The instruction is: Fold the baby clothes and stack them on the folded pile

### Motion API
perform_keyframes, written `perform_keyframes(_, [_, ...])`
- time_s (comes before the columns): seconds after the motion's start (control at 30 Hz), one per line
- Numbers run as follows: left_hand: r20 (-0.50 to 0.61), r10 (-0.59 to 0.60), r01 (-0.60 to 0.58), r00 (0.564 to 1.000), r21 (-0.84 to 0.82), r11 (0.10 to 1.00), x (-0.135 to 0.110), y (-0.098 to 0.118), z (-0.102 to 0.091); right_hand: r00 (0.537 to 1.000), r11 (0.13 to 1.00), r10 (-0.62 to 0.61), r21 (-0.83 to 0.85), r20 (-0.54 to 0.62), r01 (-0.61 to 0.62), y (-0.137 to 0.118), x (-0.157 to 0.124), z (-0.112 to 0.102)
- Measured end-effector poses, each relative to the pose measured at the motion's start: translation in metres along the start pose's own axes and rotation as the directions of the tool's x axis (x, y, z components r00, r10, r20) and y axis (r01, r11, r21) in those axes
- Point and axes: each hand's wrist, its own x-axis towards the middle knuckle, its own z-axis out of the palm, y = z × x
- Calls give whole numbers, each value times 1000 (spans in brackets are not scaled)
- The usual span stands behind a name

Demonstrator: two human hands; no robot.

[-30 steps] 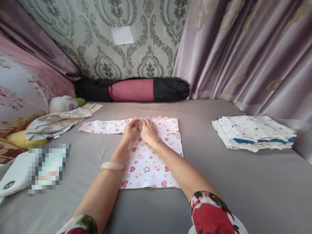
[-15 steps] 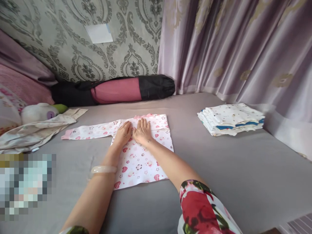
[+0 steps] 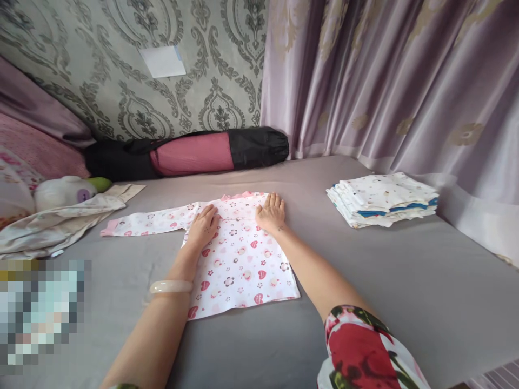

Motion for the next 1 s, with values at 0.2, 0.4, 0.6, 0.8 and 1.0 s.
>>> perform_keyframes(0.2, [-7, 0, 0, 1000, 8, 1000, 0, 2, 0, 1000, 1000, -2, -1, 29, 2, 2, 0, -3])
perform_keyframes(0.4, [-102, 70, -79, 992, -85, 993, 1, 6, -3, 999, 999, -34, 12, -28, 34, -13, 8, -8])
perform_keyframes(0.6, [-21, 142, -142, 990, 11, 990, 1, 8, -5, 966, 937, 172, 336, -194, -99, 8, 38, -17])
perform_keyframes(0.8, [-25, 140, -140, 990, 10, 990, 4, 5, -5, 939, 811, 338, 490, 54, -320, 44, 74, -19])
perform_keyframes(1.0, [-29, 140, -139, 990, 53, 989, 5, 1, -3, 936, 815, 345, 475, 65, -333, 33, 74, -21])
